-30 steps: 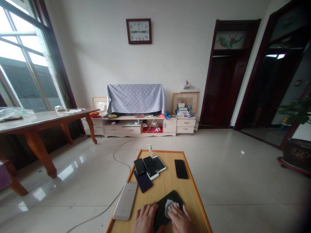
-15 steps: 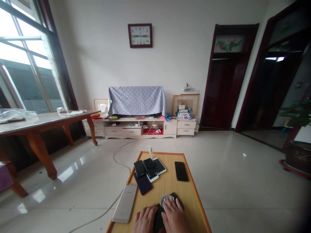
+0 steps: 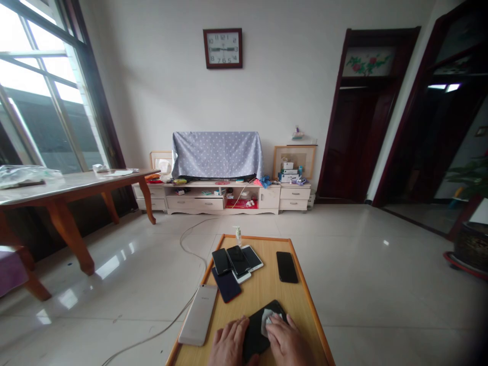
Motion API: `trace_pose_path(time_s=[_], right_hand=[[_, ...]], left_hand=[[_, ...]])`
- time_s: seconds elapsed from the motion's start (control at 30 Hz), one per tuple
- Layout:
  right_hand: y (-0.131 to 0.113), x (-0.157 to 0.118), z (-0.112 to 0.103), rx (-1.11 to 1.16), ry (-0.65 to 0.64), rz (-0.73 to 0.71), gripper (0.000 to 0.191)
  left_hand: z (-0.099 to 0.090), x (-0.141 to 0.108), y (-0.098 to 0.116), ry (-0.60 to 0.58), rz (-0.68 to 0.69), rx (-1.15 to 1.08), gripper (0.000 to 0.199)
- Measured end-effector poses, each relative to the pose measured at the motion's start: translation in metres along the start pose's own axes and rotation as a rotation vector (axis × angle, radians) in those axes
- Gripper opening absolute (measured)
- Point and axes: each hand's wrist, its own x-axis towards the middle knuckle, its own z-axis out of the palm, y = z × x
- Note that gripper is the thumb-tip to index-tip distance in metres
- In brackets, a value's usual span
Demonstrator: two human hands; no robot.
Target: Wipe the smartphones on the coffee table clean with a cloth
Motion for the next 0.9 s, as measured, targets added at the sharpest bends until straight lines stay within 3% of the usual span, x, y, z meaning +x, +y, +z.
trace_pose_path(time_s=[0.13,0.27,0.47,0.63,0.9], right_hand=[[-0.014,0.008,0.001,0.228,0.061,0.146,0.033],[-0.028,0.01,-0.003,0.479,0.099,0.352,0.034],[-0.028,0.021,-0.018,0.722,0.15,0.524,0.037],[-0.031,0.029,-0.022,0.791,0.12,0.541,0.033],[-0.061,0.029,-0.002,0.677,0.025,0.407,0.016]], left_hand=[[-0.01,0.0,0.008,-0.049,-0.024,-0.009,0.08],[-0.02,-0.005,0.02,-0.036,-0.043,0.008,0.072],[-0.015,-0.011,0.021,0.035,-0.018,-0.008,0.071],[-0.012,-0.013,0.019,0.043,-0.021,-0.021,0.071],[-0.024,-0.011,0.024,0.02,0.0,-0.027,0.068]])
